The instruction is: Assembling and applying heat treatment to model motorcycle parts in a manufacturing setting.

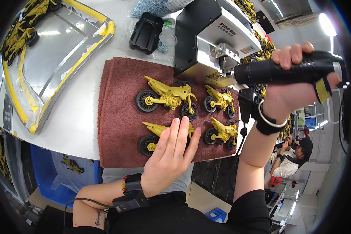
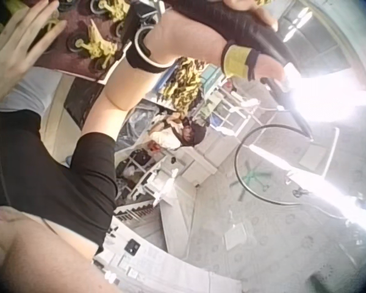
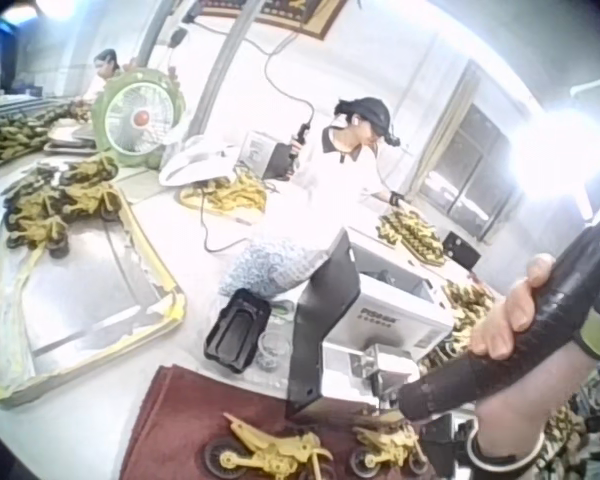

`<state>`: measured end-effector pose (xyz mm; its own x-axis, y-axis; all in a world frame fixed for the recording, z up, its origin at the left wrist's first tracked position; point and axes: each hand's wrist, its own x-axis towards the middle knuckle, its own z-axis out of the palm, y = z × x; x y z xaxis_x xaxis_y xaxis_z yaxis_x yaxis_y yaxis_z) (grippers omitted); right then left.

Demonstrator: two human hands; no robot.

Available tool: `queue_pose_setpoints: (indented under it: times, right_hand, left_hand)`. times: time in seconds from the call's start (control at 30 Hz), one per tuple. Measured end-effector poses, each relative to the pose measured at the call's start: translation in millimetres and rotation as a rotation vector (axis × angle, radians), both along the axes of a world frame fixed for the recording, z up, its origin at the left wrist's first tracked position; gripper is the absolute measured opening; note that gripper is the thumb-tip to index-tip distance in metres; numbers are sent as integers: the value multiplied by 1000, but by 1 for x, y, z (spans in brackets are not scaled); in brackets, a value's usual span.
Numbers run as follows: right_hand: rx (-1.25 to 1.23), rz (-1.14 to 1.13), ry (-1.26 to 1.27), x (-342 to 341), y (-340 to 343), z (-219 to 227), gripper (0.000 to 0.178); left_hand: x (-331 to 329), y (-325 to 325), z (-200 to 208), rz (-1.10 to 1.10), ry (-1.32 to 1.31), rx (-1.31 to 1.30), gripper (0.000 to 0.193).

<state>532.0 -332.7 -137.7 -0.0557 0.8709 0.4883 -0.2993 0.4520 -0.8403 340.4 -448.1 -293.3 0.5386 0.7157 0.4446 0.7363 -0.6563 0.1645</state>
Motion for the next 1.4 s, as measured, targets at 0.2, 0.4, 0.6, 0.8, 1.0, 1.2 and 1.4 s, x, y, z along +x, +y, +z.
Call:
queue_pose_setpoints:
  times: [0.2,0.4,0.6,0.8,1.0,1.2,1.4]
  right_hand:
    - [3,259,9,-43,-36,-6,51]
    - [-57,417,-98,-71,-33,-30,61]
    - [-157,331,-24,-88,-36,-45,69]
    - [-154,358,-51,-93,-33,-48,74]
    - [-198,353,-53,-96,-36,-44,78]
    - [-126,317,27,-89,-37,-49,71]
    - [173,23,59,-33,-46,10,40]
  left_hand:
    - [3,-1,-1,21,12,36,37]
    - [0,-6,-6,-2,-23,0,31]
    - [1,-5,-10,12,-72,13,26]
    - [-1,-7,-7,6,-70,-23,28]
    - [-2,-6,1,-12,-18,-46,30]
    - [-3,-6,-6,-25,-33,-66,33]
    - [1,-1,1,-8,38,24,42]
